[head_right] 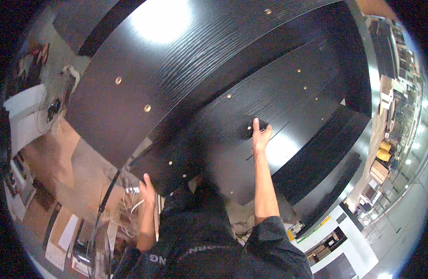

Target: The person operates a CNC machine by placing dark rectangular panels onto the machine bed, securing them with a yellow clamp, and removing them after processing. The person repeats this cycle multiple times, stacking the finished panels on the floor.

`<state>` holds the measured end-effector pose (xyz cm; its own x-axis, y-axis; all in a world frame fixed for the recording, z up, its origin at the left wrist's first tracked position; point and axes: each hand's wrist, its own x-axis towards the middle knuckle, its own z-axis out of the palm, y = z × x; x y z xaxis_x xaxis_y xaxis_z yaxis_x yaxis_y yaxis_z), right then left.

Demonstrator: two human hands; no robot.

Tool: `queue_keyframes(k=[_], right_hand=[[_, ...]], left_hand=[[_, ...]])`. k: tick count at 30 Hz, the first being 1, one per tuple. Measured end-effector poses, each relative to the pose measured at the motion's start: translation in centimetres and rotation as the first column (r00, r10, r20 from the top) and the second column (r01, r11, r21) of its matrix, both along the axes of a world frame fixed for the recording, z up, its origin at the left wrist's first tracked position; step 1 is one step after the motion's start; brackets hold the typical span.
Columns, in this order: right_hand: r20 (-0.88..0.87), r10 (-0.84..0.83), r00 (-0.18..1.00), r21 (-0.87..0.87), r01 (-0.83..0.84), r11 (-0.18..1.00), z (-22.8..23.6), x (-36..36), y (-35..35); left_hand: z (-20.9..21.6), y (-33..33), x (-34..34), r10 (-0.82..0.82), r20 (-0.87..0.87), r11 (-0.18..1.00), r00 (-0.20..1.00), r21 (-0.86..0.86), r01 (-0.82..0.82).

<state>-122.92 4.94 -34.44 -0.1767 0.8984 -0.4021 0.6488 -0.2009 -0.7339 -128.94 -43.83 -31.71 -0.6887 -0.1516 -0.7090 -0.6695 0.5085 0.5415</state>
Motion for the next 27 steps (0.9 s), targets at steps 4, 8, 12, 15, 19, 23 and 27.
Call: queue_keyframes(k=[4,8,12,15,19,23,27], right_hand=[[0.224,0.068,0.972,0.121,-0.097,0.988,-0.9,-1.8,1.6],[0.128,0.061,0.990,0.053,-0.068,0.996,-0.9,-4.0,3.9],[0.204,0.094,0.974,0.147,-0.126,0.981,-2.1,-5.5,7.3],[0.146,0.121,0.982,0.161,-0.144,0.976,-1.4,-8.2,8.8],[0.001,0.099,0.995,0.302,-0.094,0.949,-4.1,-8.1,12.8],[-0.162,0.038,0.986,0.150,-0.013,0.989,-2.5,-10.7,13.0],[-0.105,0.120,0.987,0.129,-0.107,0.986,-0.3,-11.9,13.5]], left_hand=[[-0.6,0.8,-2.2,-0.021,-0.091,0.997,0.996,-0.073,0.014],[-0.7,2.3,-5.5,-0.139,0.017,0.976,0.990,-0.167,0.140],[-0.8,3.8,-6.4,-0.225,0.096,0.948,0.970,-0.208,0.241],[-1.0,4.5,-6.5,-0.164,0.189,0.978,0.968,-0.097,0.184],[-0.7,8.0,-6.6,-0.164,-0.014,0.986,0.986,-0.005,0.164],[1.5,9.8,-7.8,-0.088,0.156,0.994,0.984,0.084,0.075],[0.8,9.3,-7.4,0.001,0.210,0.973,0.978,0.224,-0.050]])
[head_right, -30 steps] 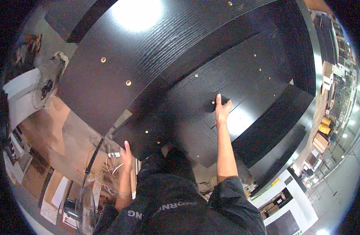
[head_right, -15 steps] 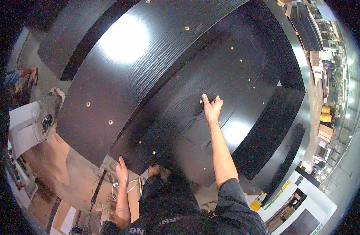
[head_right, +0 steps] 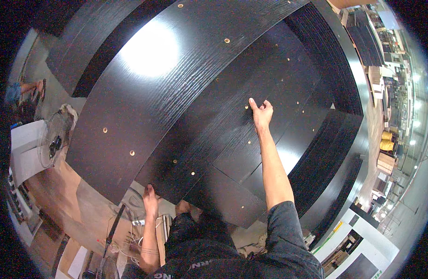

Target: The person operates a CNC machine by placing dark rectangular panels onto the machine bed, securing them with a yellow clamp, and removing them after processing. The person repeats this cycle multiple times, stacking the finished panels on the floor.

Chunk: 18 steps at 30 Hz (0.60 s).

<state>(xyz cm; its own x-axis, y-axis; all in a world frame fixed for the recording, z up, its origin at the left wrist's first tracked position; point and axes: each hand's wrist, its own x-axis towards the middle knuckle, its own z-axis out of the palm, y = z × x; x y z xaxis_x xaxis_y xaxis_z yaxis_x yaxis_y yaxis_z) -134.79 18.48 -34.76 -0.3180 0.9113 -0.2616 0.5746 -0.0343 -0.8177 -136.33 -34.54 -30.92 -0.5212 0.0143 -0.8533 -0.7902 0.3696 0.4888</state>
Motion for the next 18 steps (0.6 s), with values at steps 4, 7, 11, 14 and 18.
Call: queue_keyframes(k=[4,7,11,14,18], right_hand=[[0.054,0.066,0.996,0.089,-0.071,0.994,-0.6,0.4,2.6],[0.241,0.058,0.969,0.138,-0.094,0.986,-0.8,0.0,4.1],[0.030,0.029,0.999,-0.027,-0.028,0.999,0.2,-1.1,3.0],[0.141,-0.053,0.989,-0.087,0.066,0.994,1.7,-0.8,1.2],[0.032,0.061,0.998,-0.253,-0.051,0.966,2.9,0.4,-8.5]], left_hand=[[-1.4,-0.1,-0.4,-0.075,-0.029,0.996,0.997,0.050,0.076],[-1.5,0.5,-1.7,-0.213,-0.050,0.977,0.976,-0.007,0.213],[-3.2,0.2,-1.8,-0.376,-0.148,0.914,0.915,-0.222,0.339],[-5.5,0.8,-1.7,-0.485,-0.329,0.846,0.810,-0.413,0.338],[-7.5,0.5,-2.5,-0.459,-0.542,0.868,0.704,-0.443,0.225]])
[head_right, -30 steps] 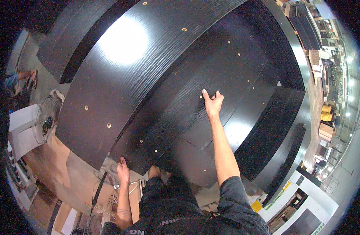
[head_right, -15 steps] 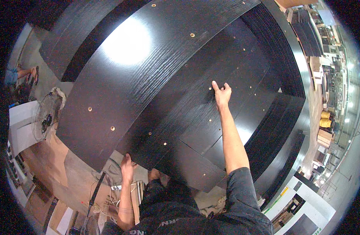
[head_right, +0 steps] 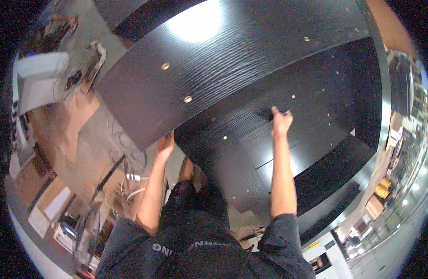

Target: The person operates a CNC machine by placing dark rectangular panels onto the machine bed, securing them with a yellow clamp, and removing them after processing. The person repeats this cycle multiple times, stacking the finished panels on the floor.

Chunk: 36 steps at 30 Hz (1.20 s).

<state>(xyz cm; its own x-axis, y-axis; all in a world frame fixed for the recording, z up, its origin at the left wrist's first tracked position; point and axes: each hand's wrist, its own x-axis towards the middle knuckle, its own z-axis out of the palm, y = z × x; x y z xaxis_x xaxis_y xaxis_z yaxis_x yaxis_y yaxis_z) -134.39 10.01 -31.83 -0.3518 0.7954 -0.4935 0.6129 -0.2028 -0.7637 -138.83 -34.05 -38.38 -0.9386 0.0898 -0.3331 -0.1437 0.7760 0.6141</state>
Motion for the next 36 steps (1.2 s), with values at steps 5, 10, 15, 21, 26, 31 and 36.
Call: queue_keyframes(k=[5,10,15,21,26,31,36], right_hand=[[0.135,-0.081,0.988,-0.229,0.111,0.967,-0.4,5.4,-14.8],[0.166,-0.018,0.986,-0.457,0.093,0.884,1.4,7.2,-24.4],[0.122,0.029,0.992,-0.608,0.052,0.792,2.5,6.8,-24.8],[-0.034,0.241,0.970,-0.582,-0.215,0.784,5.0,8.2,-25.1],[0.065,0.426,0.903,-0.547,-0.325,0.772,4.3,8.8,-26.7],[0.163,0.311,0.936,-0.728,-0.099,0.678,4.6,9.0,-30.3],[0.163,0.199,0.966,-0.743,-0.012,0.669,3.9,8.2,-32.4]], left_hand=[[3.0,0.6,-3.3,-0.130,0.292,0.991,0.948,0.059,0.118],[-0.6,-1.5,2.1,0.100,0.272,0.716,0.957,0.648,-0.259],[3.8,1.0,1.0,0.076,0.314,0.869,0.946,0.445,-0.217],[4.0,1.4,0.6,0.076,0.159,0.905,0.984,0.403,-0.136],[6.4,2.2,1.1,0.182,0.107,0.918,0.977,0.339,-0.208],[6.3,2.9,1.7,0.203,0.091,0.936,0.975,0.275,-0.220],[6.8,3.0,0.4,0.177,0.116,0.945,0.977,0.258,-0.202]])
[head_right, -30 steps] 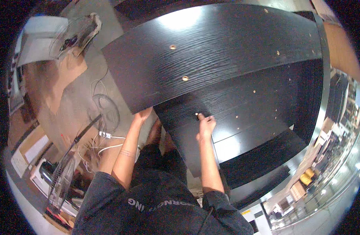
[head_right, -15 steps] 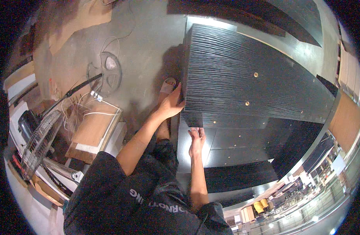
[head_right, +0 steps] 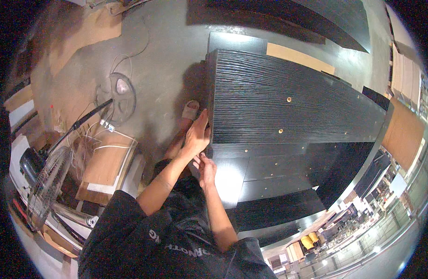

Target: The person operates a CNC machine by placing dark rectangular panels onto the machine bed, securing them with a yellow clamp, and removing them after processing. The person repeats this cycle multiple times, stacking the finished panels on the floor.

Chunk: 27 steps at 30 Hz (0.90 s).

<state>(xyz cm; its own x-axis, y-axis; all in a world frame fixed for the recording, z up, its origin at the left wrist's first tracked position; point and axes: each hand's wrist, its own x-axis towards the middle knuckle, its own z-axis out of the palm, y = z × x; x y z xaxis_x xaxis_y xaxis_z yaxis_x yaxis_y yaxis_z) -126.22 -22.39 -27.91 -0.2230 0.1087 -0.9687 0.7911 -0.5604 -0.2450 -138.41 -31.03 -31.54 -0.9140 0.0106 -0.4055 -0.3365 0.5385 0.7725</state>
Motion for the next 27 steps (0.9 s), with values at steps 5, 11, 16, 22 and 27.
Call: queue_keyframes(k=[5,11,16,22,27], right_hand=[[0.040,0.276,0.960,0.048,-0.277,0.960,-0.6,0.9,1.2],[-0.047,0.163,0.985,-0.056,-0.166,0.985,3.1,5.5,3.9],[0.004,0.120,0.993,0.082,-0.120,0.989,7.4,19.7,6.6],[0.013,-0.353,0.936,0.349,0.327,0.878,13.6,38.2,-1.4],[-0.166,-0.939,0.301,0.295,0.924,0.244,11.8,50.0,-13.0]], left_hand=[[-0.6,-0.2,0.1,-0.032,-0.161,0.999,0.986,-0.034,0.027],[-2.6,-2.7,1.0,-0.055,0.068,0.973,0.996,-0.221,0.069],[-4.3,-7.7,1.6,-0.120,0.425,0.955,0.897,0.298,-0.013],[-8.0,-23.0,7.7,-0.365,0.470,0.908,0.804,-0.013,0.420],[-7.4,-23.1,6.4,-0.597,0.670,0.603,0.441,0.012,0.798]])
